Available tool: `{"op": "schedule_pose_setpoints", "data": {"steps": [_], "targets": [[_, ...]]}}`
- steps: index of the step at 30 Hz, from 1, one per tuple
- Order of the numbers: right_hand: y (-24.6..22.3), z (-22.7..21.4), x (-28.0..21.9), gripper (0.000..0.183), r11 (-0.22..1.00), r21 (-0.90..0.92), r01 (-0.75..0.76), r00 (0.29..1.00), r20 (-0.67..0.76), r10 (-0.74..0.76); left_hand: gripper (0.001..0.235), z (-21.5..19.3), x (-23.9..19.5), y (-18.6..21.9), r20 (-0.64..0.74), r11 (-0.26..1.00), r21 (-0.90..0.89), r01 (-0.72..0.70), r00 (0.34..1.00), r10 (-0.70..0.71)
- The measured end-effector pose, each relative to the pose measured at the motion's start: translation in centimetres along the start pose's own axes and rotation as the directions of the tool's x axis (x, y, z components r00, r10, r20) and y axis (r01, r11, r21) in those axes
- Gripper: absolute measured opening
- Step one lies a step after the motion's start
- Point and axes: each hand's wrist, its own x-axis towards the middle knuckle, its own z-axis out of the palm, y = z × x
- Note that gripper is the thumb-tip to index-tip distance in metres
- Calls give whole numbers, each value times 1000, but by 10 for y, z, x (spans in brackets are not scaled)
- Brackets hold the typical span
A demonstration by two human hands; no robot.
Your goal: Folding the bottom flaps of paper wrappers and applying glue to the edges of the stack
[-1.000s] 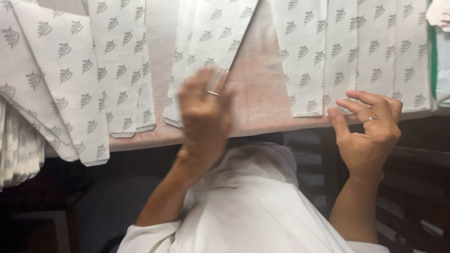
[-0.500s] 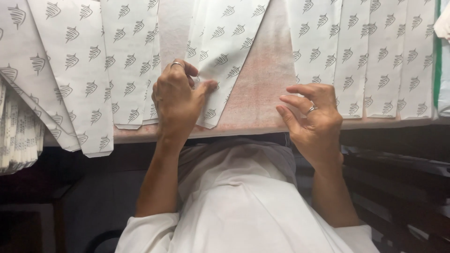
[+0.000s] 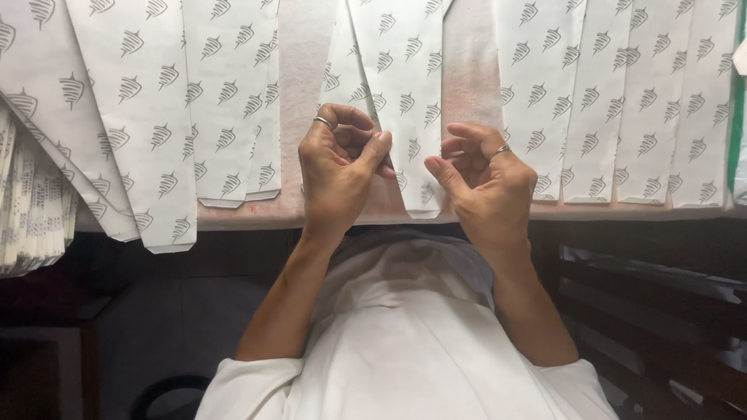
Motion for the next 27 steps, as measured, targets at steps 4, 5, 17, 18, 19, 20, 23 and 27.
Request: {"op": "schedule_pose_setpoints", "data": {"steps": [4,5,17,18,19,20,23,27], "targets": [[-5,-4,1,27,989,87,-120,988,-88,128,14,7,0,-6,-9,996,-38,-82,997,81],[-6,-8,3,27,989,88,-119,988,-85,126,14,10,-1,-5,-12,996,-38,-82,997,82],[3,-44,-4,15,926,-369,-80,992,-123,37,21,37,-33,-4,378,736,273,-619,773,510],[3,-45,-3,14,926,-369,-85,992,-120,43,24,40,-35,-8,419,719,268,-641,750,512],[4,-46,-2,13,925,-370,-91,992,-119,50,28,43,-38,-12,459,702,261,-662,725,513],[3,-47,-1,13,924,-371,-95,991,-123,53,28,44,-38,-13,462,703,258,-663,724,513],[3,-51,0,11,928,-371,-37,994,-106,-3,16,50,-39,-17,464,617,306,-725,680,568],[2,-62,-4,8,921,-384,70,990,-88,-112,7,50,-39,-14,491,555,306,-773,628,604]]}}
